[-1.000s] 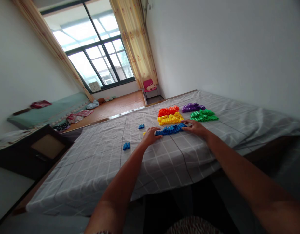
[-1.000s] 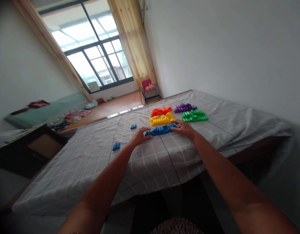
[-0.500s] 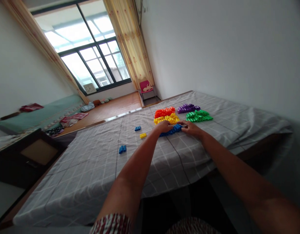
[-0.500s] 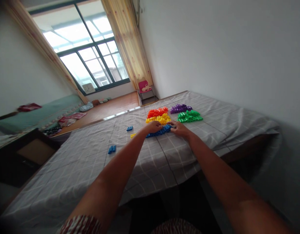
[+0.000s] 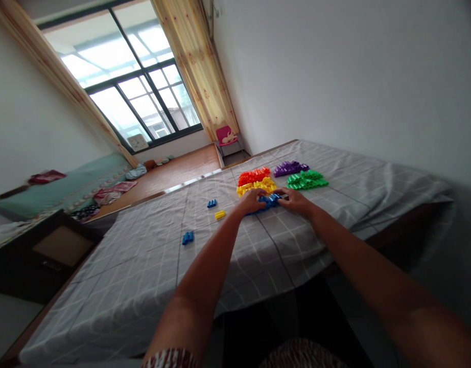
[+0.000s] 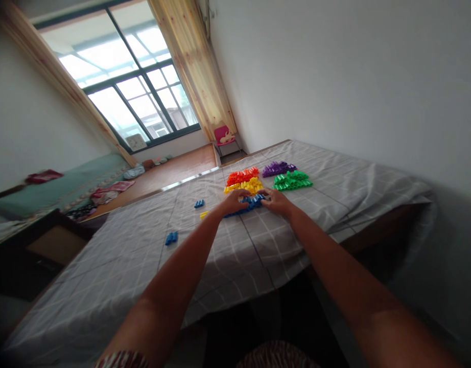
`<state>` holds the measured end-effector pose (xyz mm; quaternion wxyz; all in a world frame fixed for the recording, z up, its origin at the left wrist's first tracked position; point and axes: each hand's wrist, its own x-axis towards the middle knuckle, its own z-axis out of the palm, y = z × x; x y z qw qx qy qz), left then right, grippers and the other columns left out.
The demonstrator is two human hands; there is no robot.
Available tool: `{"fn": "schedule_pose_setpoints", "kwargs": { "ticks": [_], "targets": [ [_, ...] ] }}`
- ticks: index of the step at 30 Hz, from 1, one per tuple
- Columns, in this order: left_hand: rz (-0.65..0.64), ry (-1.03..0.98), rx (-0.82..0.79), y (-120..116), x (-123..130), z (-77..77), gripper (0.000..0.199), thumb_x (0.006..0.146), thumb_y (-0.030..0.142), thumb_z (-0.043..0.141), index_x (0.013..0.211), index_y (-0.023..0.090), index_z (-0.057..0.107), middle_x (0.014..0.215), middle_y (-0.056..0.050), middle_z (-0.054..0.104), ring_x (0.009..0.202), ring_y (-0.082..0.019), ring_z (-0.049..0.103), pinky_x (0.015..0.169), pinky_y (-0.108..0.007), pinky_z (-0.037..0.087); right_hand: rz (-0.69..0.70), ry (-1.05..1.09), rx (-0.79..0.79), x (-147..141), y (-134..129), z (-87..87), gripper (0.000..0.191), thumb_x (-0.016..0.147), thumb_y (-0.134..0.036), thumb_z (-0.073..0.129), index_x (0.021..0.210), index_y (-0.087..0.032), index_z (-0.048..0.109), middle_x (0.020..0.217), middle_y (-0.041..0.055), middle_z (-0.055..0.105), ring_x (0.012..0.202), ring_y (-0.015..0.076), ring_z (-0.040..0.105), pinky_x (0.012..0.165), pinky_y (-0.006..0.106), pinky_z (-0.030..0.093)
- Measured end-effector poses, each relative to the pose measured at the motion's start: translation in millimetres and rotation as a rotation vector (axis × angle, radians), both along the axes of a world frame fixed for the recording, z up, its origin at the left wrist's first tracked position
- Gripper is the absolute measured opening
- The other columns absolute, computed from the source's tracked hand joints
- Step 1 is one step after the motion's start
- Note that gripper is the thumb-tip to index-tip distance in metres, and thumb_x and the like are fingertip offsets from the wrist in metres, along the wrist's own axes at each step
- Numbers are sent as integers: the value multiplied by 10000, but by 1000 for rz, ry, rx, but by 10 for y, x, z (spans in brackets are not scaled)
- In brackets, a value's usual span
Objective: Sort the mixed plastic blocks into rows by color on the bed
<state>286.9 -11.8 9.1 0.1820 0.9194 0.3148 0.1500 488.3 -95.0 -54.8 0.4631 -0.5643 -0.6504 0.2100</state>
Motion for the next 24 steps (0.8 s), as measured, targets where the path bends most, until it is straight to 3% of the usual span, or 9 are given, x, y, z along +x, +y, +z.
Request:
{"fn": "schedule_pose_setpoints", "kwargs": {
  "ticks": [7, 12, 17, 21, 24],
  "targets": [
    [-55, 45, 69, -160, -95, -14, 535, 730, 263, 724, 1252, 203, 623, 1266, -80, 634, 1185, -258, 567, 1048, -388, 431, -14, -44, 5, 5, -17, 5, 461, 739, -162, 609, 1198, -191, 636, 1198, 92, 674, 1090, 246, 630, 846, 335, 544],
    [-95, 19, 69, -96, -381, -16, 674, 717, 363, 769, 1341, 238, 546, 1399, -87, 532, 1323, -277, 448, 1133, -434, 335, -119, -16, -13, 2, -45, -8, 542, 714, -73, 534, 1237, -195, 613, 1133, 87, 684, 1061, 207, 636, 825, 284, 547],
    [4, 59, 42, -90, -653, -201, 763, 733, 411, 746, 1414, 221, 459, 1472, -117, 440, 1384, -308, 358, 1154, -465, 287, -124, -130, -28, -30, -61, 9, 512, 709, -105, 583, 1214, -179, 627, 1174, 102, 675, 985, 217, 659, 815, 301, 549],
    [102, 77, 54, -179, -603, -345, 689, 807, 422, 656, 1430, 233, 430, 1488, -105, 419, 1380, -314, 350, 1128, -491, 307, -86, -228, 1, -58, -72, 39, 500, 693, -100, 610, 1186, -173, 641, 1175, 99, 679, 950, 212, 669, 865, 313, 535],
    [205, 82, 69, -281, -496, -359, 613, 839, 422, 609, 1411, 273, 449, 1478, -87, 432, 1357, -320, 370, 1097, -511, 330, -97, -220, -8, -63, -88, 55, 482, 706, -102, 614, 1181, -173, 643, 1159, 94, 689, 935, 206, 678, 858, 305, 539]
  ]
}}
